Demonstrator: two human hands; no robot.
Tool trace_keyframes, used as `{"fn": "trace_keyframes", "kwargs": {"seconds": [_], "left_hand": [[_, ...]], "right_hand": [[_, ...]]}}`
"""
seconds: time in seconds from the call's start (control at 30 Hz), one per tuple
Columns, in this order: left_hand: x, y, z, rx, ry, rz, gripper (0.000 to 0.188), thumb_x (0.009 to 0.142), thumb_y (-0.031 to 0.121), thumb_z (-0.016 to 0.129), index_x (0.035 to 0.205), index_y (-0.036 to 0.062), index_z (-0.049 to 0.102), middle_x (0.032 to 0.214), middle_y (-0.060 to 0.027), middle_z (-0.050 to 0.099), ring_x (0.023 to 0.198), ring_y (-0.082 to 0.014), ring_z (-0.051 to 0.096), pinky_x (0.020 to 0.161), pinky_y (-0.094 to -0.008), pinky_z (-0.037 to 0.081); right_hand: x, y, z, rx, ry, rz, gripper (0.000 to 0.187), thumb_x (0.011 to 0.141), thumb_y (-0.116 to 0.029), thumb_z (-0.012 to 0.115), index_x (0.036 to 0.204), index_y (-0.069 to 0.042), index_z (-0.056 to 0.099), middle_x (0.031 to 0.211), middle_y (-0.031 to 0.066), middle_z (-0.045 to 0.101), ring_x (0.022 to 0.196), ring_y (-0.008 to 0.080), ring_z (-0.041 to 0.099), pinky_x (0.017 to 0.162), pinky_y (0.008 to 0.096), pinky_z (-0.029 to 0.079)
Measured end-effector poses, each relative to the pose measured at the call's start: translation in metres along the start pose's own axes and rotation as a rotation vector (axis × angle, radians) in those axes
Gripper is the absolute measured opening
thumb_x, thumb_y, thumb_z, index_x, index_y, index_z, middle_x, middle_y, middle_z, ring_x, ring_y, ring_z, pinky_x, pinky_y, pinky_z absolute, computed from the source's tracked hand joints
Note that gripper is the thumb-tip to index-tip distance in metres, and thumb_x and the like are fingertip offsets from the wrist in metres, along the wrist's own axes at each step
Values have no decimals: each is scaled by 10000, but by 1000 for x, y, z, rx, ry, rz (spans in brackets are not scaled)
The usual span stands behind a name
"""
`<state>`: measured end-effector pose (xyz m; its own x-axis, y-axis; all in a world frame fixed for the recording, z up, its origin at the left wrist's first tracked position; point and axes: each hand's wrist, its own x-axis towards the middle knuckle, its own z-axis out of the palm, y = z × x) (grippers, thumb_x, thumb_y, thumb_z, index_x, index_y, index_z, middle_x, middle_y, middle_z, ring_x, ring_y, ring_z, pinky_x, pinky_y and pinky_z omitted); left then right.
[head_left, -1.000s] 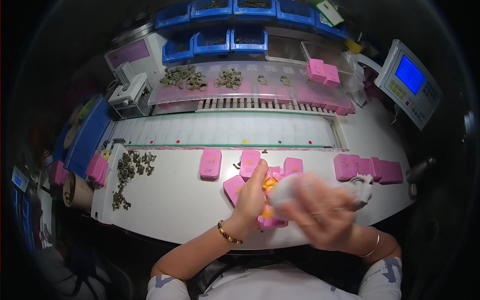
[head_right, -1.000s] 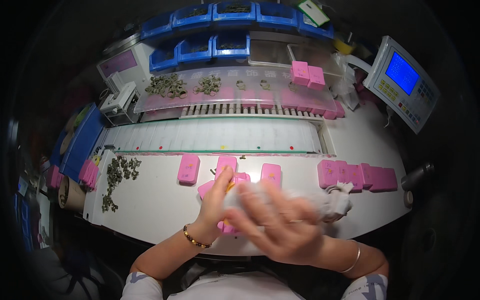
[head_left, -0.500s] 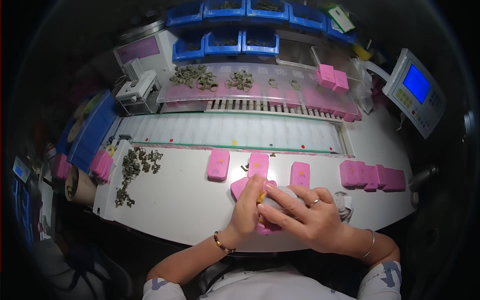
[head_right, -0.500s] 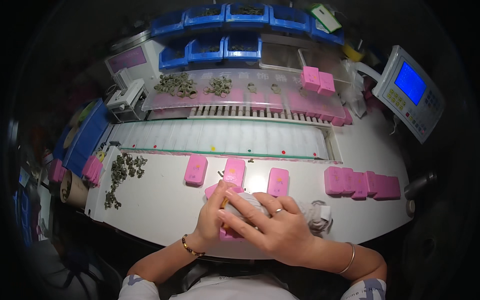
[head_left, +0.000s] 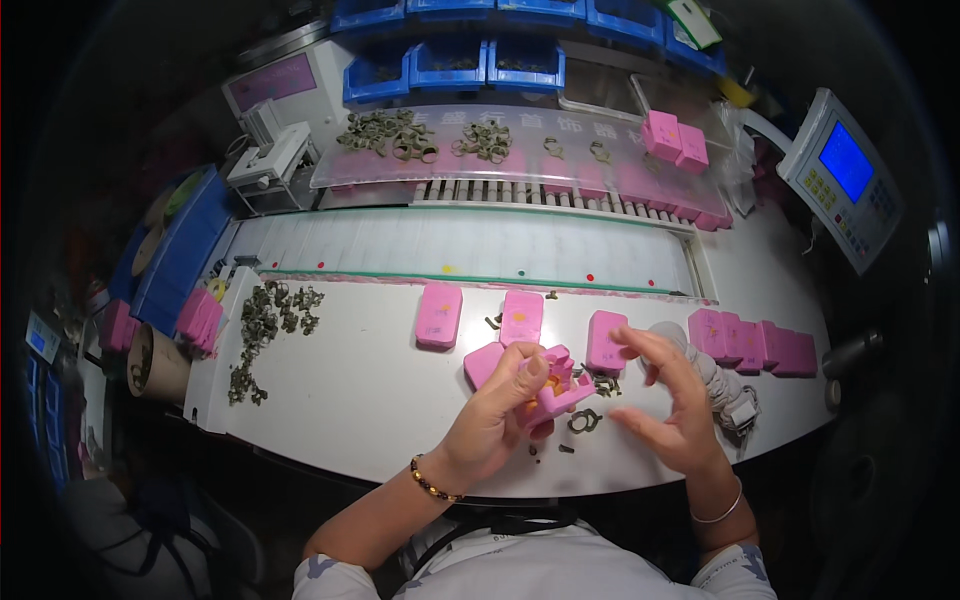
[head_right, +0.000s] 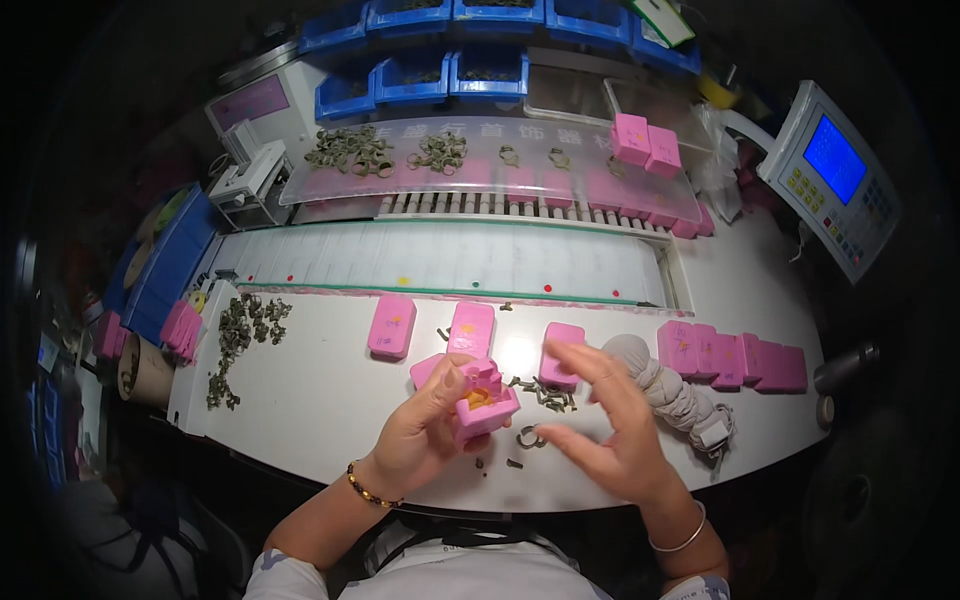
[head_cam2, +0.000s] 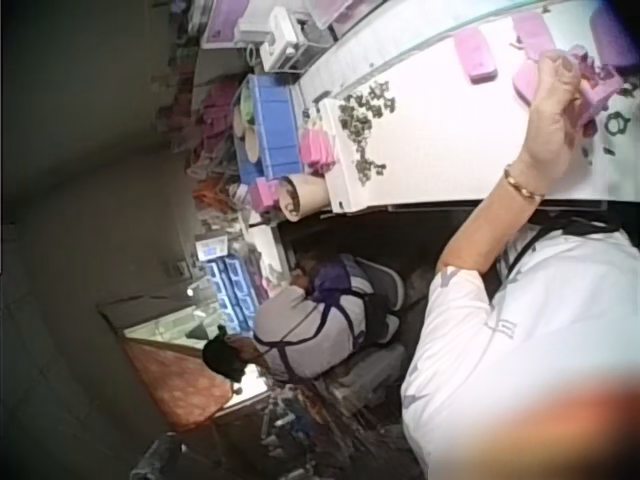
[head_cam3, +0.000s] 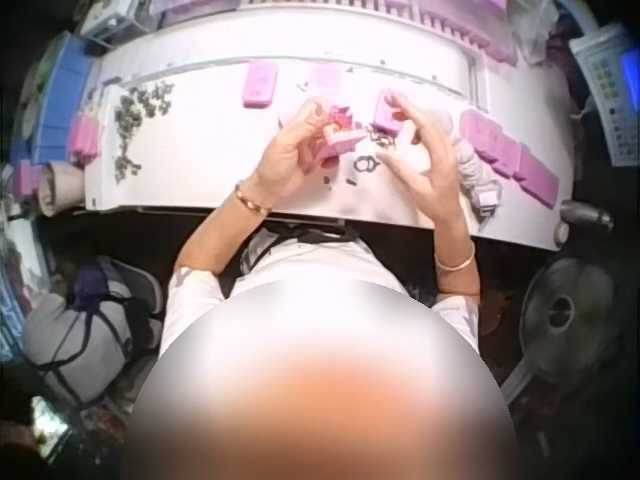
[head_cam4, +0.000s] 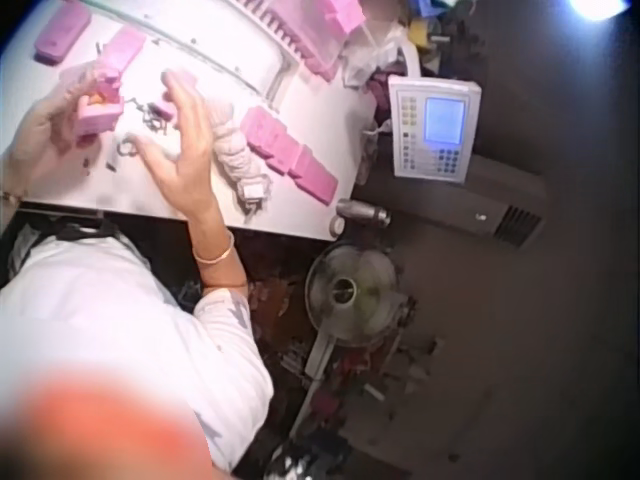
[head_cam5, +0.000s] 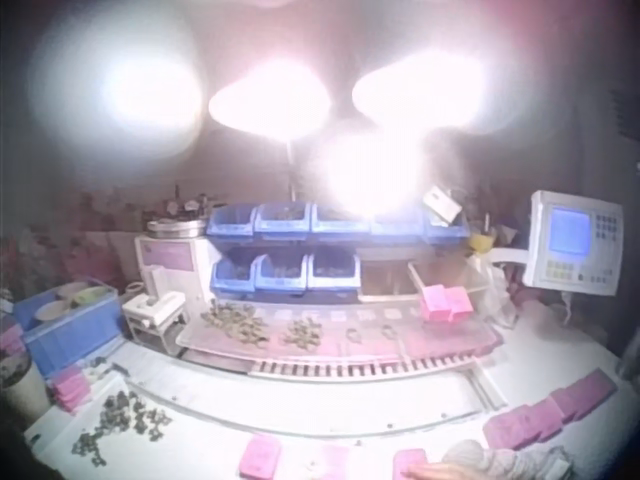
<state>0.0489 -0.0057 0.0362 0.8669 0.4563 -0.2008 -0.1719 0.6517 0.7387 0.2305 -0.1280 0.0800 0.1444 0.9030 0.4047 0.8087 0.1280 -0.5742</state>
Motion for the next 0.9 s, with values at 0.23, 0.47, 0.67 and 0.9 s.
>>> {"fn": "trace_keyframes", "kwargs": {"seconds": [0.23, 0.47, 0.67, 0.9], "left_hand": [[-4, 2, 4, -37, -89, -7, 294, 1016, 338, 525, 1198, 118, 455, 1117, -53, 543, 1069, -150, 559, 830, -298, 455], [-2, 1, -6, -42, -239, 96, 209, 952, 175, 635, 1086, 74, 511, 1152, -106, 554, 1094, -203, 563, 930, -339, 466], [-3, 0, -4, -22, -241, 90, 189, 919, 145, 671, 1038, 67, 546, 1169, -123, 556, 1071, -209, 568, 948, -362, 458], [-7, -2, -1, 114, -280, 165, 257, 857, 82, 728, 1056, 87, 565, 1197, -101, 538, 1130, -202, 549, 1014, -388, 422]], "right_hand": [[-7, -9, 27, 152, 63, -259, 297, 676, 23, 789, 944, -48, 682, 913, 82, 577, 798, 236, 586, 652, 320, 479], [-21, -9, 34, -32, 225, -477, 244, 610, -15, 775, 849, -48, 740, 890, 19, 608, 790, 193, 604, 651, 293, 500], [-23, -6, 34, -90, 235, -538, 280, 579, -75, 785, 857, -69, 753, 901, 0, 610, 804, 176, 602, 613, 277, 464], [-26, -8, 34, -139, 262, -563, 246, 595, -109, 810, 832, -86, 749, 901, -16, 609, 806, 169, 597, 590, 282, 421]]}}
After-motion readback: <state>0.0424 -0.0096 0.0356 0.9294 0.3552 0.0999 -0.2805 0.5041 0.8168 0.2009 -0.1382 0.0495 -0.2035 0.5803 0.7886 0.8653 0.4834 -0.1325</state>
